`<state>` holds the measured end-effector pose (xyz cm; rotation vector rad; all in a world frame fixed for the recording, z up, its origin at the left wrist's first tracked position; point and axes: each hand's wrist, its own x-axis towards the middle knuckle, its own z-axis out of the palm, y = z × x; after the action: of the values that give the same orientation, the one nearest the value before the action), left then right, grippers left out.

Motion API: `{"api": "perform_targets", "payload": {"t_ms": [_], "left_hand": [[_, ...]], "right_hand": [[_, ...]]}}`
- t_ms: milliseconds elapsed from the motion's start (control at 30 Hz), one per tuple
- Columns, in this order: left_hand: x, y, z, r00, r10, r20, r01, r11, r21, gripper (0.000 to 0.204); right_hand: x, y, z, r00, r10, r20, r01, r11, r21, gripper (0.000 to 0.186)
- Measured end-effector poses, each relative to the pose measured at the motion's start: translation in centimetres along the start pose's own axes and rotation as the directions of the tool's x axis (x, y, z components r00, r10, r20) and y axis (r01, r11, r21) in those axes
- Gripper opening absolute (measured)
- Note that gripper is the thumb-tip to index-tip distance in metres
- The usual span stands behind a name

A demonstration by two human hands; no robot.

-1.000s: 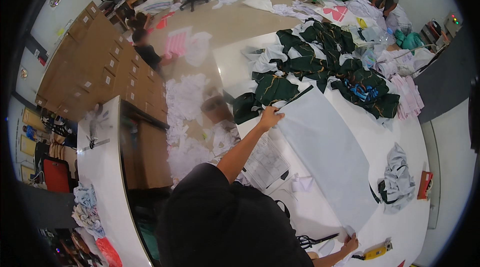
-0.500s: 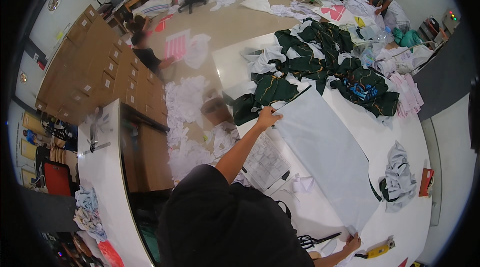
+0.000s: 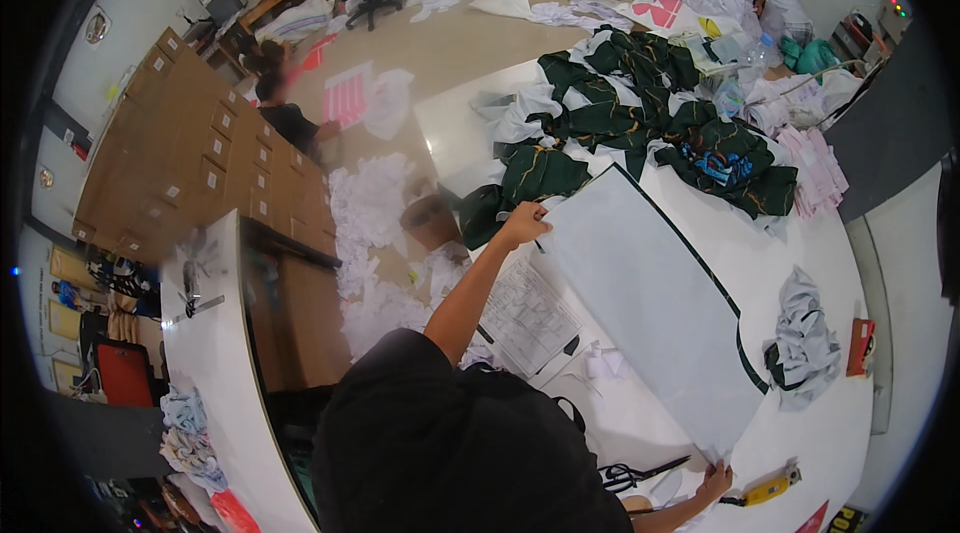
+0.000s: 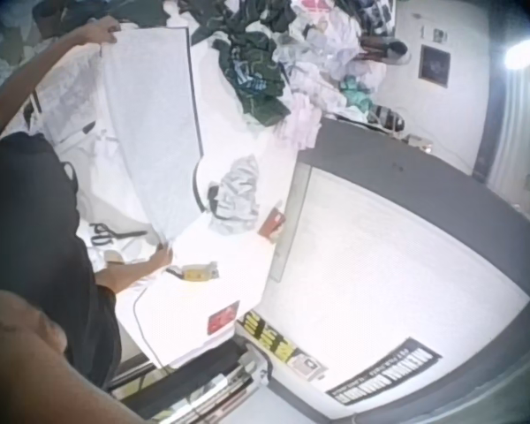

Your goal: The person uses a pen to trace a pattern onto fabric using a template, then cuts along the traced lines with scissors. They repeat the process for multiple fabric pieces, picking up large green printed garments and layering white fabric for cutting.

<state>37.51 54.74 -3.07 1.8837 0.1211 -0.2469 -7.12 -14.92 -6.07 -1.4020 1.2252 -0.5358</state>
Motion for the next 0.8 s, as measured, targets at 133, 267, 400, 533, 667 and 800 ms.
{"api": "perform_targets", "payload": {"t_ms": [133, 267, 400, 533, 667, 800], "left_hand": [[0.4, 0.9, 0.5, 0.993, 0.051, -0.105, -0.031, 0.982, 0.186, 0.026], [1.9, 2.7, 0.4, 0.962, 0.196, -0.188, -0.116, 0.923, 0.368, 0.021], [3.9, 6.7, 2.6, 0.918, 0.289, -0.273, -0.179, 0.913, 0.368, 0.019], [8.4, 7.3, 5.4, 0.913, 0.36, -0.194, -0.278, 0.894, 0.352, 0.023], [12.4, 5.6, 9.1, 0.876, 0.465, -0.128, -0.331, 0.772, 0.543, 0.04], [13.7, 6.1, 11.8, 0.953, 0.3, -0.045, -0.19, 0.706, 0.682, 0.053]], "right_hand": [[0.8, -0.2, -0.5, 0.989, 0.132, 0.058, -0.113, 0.958, -0.262, 0.041], [1.6, -0.6, 1.1, 1.0, 0.01, -0.004, -0.01, 0.838, -0.546, 0.035], [5.1, -0.2, 0.4, 0.939, -0.338, 0.063, 0.243, 0.521, -0.818, 0.032], [7.1, -2.1, 3.6, 0.883, -0.444, 0.15, 0.341, 0.389, -0.856, 0.033], [11.2, -1.8, 4.5, 0.805, -0.537, 0.252, 0.49, 0.364, -0.792, 0.043], [10.0, -2.7, 7.0, 0.884, -0.464, 0.056, 0.264, 0.396, -0.88, 0.062]]}}
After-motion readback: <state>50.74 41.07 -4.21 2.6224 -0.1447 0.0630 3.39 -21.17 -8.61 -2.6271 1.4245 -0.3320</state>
